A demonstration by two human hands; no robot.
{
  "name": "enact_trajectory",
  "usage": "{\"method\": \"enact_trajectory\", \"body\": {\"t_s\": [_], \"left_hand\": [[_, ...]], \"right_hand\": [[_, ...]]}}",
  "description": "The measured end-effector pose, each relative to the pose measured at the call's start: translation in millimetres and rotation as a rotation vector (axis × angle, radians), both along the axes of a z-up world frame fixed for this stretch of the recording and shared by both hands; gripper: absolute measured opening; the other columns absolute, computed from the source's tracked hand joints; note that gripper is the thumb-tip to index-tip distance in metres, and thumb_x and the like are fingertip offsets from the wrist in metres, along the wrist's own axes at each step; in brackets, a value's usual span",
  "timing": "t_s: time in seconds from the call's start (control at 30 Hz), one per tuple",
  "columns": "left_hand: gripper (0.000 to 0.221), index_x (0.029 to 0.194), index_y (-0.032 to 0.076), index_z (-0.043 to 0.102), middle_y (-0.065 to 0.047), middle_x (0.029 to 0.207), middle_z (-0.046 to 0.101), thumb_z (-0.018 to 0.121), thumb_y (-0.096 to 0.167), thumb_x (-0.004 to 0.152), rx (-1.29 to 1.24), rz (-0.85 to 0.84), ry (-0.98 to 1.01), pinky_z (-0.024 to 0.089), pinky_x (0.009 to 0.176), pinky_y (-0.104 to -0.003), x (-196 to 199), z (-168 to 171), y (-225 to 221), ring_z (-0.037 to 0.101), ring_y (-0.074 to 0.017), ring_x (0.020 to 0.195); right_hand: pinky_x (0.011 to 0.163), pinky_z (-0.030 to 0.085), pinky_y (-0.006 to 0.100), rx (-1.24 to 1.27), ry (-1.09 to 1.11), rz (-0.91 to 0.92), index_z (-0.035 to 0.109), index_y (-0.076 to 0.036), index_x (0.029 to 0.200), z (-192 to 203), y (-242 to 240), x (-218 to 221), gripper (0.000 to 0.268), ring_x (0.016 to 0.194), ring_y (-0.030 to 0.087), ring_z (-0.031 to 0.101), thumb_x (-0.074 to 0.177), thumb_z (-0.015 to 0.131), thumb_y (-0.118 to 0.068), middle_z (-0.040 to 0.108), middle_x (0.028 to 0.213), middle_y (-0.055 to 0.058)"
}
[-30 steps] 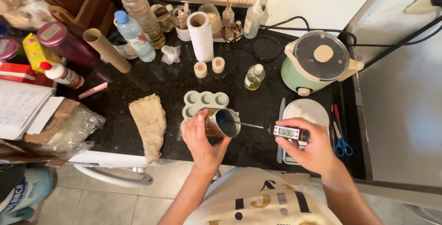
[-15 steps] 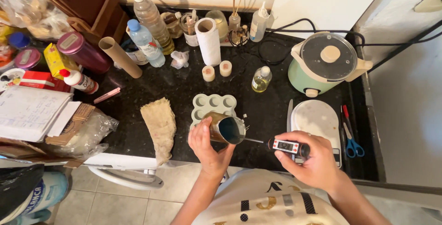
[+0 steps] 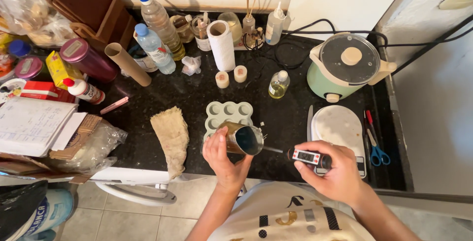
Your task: Measuring the temperature of liquid wax in a metal container using a digital thermometer
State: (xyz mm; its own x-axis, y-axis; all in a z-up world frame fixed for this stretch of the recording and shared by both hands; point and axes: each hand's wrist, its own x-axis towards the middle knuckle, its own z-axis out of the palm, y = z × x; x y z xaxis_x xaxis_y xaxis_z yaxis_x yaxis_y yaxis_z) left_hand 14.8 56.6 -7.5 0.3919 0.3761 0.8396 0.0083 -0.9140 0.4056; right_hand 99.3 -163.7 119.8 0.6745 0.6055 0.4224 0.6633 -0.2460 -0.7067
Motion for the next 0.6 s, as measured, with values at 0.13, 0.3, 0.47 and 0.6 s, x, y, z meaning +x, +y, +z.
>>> {"method": "enact_trajectory", "body": {"t_s": [0.13, 0.3, 0.47, 0.6], "left_hand": [[0.092, 0.156, 0.012, 0.028, -0.013, 0.138, 0.06, 0.084, 0.039, 0.089, -0.002, -0.008, -0.002, 0.043, 0.111, -0.049, 1.3, -1.5, 1.4, 0.062, -0.029, 0.125], [0.094, 0.158, 0.013, 0.026, -0.013, 0.138, 0.06, 0.085, 0.04, 0.09, 0.015, -0.017, -0.018, 0.045, 0.107, -0.048, 2.7, 4.3, 2.8, 0.063, -0.0293, 0.123], [0.089, 0.155, 0.011, 0.029, -0.014, 0.136, 0.061, 0.083, 0.04, 0.091, 0.018, -0.008, -0.029, 0.046, 0.107, -0.048, 4.6, 3.5, 2.7, 0.064, -0.0298, 0.122], [0.089, 0.154, 0.011, 0.031, -0.013, 0.135, 0.062, 0.085, 0.039, 0.089, 0.02, 0.014, -0.025, 0.045, 0.109, -0.048, 5.2, 0.1, 2.9, 0.064, -0.029, 0.122]], "right_hand": [[0.056, 0.052, 0.018, -0.011, -0.026, -0.066, 0.073, -0.014, 0.103, -2.7, 0.5, 1.1, 0.023, 0.057, 0.005, 0.064, 0.082, 0.079, -0.019, 0.079, 0.087, -0.003], [0.053, 0.05, 0.018, -0.005, -0.004, -0.029, 0.073, -0.014, 0.103, 0.1, 2.1, 2.7, 0.022, 0.054, 0.004, 0.062, 0.082, 0.078, -0.017, 0.079, 0.085, -0.005], [0.051, 0.05, 0.018, -0.002, 0.001, -0.023, 0.074, -0.013, 0.101, 0.0, 2.9, 2.7, 0.021, 0.052, 0.004, 0.061, 0.081, 0.079, -0.018, 0.078, 0.084, -0.004], [0.057, 0.052, 0.018, -0.029, 0.007, -0.096, 0.074, -0.016, 0.102, -5.5, 2.1, 3.2, 0.021, 0.055, 0.003, 0.063, 0.082, 0.078, -0.021, 0.079, 0.084, -0.006]]}}
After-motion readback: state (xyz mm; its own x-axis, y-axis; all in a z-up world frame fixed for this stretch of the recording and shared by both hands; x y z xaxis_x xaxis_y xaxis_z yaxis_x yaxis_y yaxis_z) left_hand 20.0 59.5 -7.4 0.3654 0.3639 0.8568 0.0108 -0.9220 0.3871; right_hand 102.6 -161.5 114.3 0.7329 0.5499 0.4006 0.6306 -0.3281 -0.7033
